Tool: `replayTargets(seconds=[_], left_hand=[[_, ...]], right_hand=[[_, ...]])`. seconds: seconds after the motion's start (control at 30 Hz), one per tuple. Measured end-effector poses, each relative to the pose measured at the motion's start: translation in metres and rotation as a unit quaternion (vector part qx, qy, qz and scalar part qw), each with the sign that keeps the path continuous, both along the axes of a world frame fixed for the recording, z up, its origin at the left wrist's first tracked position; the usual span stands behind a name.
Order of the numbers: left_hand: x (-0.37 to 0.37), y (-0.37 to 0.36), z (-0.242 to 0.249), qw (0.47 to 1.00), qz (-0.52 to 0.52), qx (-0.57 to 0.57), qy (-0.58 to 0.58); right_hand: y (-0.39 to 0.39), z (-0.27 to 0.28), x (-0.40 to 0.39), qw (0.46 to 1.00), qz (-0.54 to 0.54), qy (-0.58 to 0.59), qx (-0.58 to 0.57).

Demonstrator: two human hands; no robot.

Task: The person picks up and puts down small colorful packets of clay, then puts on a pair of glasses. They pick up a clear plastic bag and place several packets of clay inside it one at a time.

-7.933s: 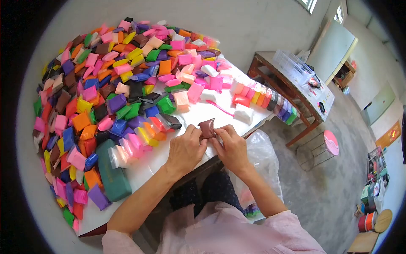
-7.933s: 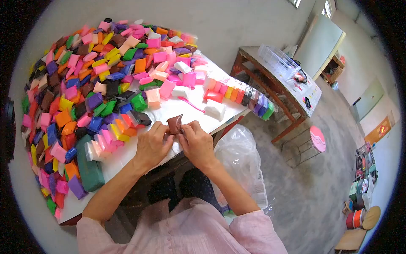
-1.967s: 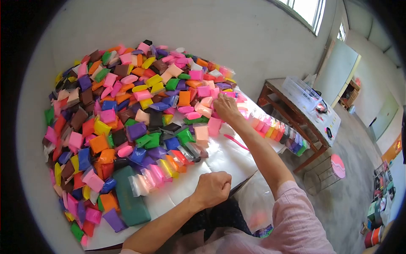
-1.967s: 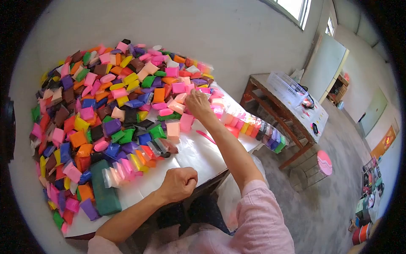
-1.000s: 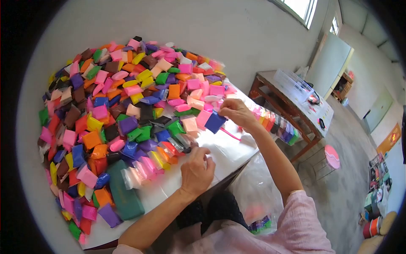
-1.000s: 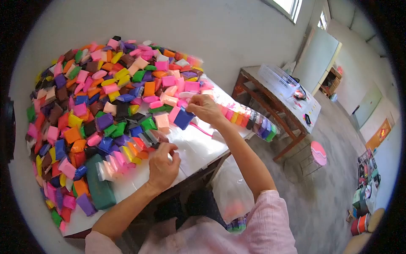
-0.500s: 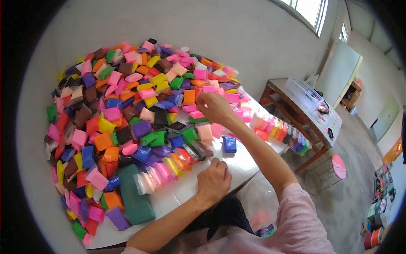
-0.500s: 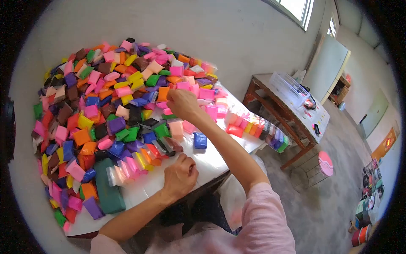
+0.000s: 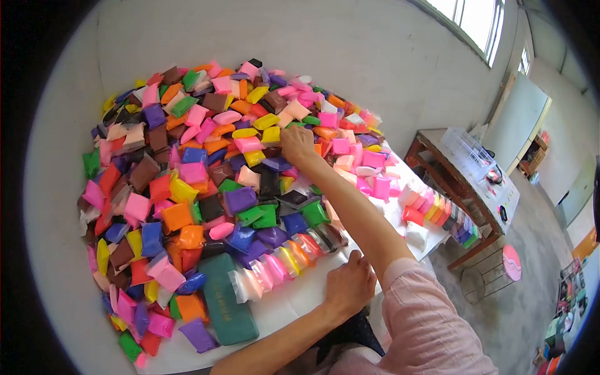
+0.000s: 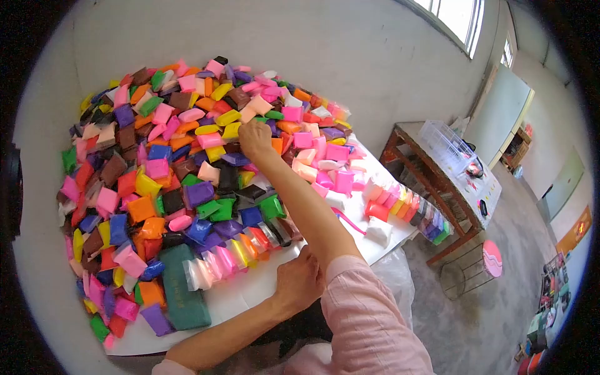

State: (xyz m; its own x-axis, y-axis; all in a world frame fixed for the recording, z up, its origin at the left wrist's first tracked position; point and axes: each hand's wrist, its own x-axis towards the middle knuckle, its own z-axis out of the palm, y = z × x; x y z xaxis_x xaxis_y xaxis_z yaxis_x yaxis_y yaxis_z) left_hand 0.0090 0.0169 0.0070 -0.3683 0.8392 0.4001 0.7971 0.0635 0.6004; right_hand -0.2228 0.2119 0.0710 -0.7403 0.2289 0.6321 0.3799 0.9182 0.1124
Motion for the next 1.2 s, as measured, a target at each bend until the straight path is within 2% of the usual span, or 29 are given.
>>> replayTargets(seconds=[0.07,0.17,0.27,0.37,0.4,0.5,0.6,0.63,0.7,0.77,0.83,1.03,1.2], left_hand=[[-0.001,-0.001,0.002,1.0,0.004,0.005,-0.002],[-0.001,-0.001,0.002,1.0,0.002,0.01,-0.004],[-0.002,0.0,0.0,1.0,0.004,0.003,-0.011],[-0.002,0.003,-0.006,0.995,0.034,0.082,-0.042],[-0.001,0.004,-0.006,0.99,0.062,0.115,-0.054],[-0.003,0.005,-0.008,0.983,0.073,0.154,-0.073],[-0.003,0.004,-0.006,0.984,0.083,0.136,-0.08],[-0.002,0.002,-0.002,0.986,0.08,0.12,-0.087],[0.0,-0.002,0.001,0.99,0.072,0.071,-0.102],[-0.002,-0.002,0.0,0.994,0.036,0.094,-0.034],[0.001,-0.004,0.009,0.994,0.068,0.057,-0.065],[-0.001,-0.008,0.008,0.998,0.029,0.048,0.003],[-0.002,-0.009,0.006,0.998,0.017,0.054,0.017]], right_hand=[[0.0,-0.005,-0.003,0.999,-0.021,0.008,0.024],[0.004,0.001,0.006,1.0,0.001,0.007,0.001],[0.01,0.019,0.028,0.994,0.027,0.08,-0.073],[0.017,0.032,0.076,0.98,0.097,0.174,-0.011],[0.018,0.035,0.097,0.971,0.126,0.204,-0.025],[-0.006,0.043,0.185,0.948,0.149,0.158,-0.232],[-0.015,0.018,0.259,0.923,0.171,0.136,-0.317],[-0.016,-0.001,0.277,0.883,0.172,0.125,-0.419],[-0.024,-0.028,0.307,0.843,0.15,0.097,-0.507],[-0.036,-0.04,0.322,0.871,0.115,0.056,-0.475],[-0.041,-0.045,0.323,0.857,0.11,0.055,-0.501],[-0.039,-0.065,0.302,0.902,0.078,0.078,-0.418],[-0.043,-0.074,0.307,0.929,0.093,0.104,-0.344]])
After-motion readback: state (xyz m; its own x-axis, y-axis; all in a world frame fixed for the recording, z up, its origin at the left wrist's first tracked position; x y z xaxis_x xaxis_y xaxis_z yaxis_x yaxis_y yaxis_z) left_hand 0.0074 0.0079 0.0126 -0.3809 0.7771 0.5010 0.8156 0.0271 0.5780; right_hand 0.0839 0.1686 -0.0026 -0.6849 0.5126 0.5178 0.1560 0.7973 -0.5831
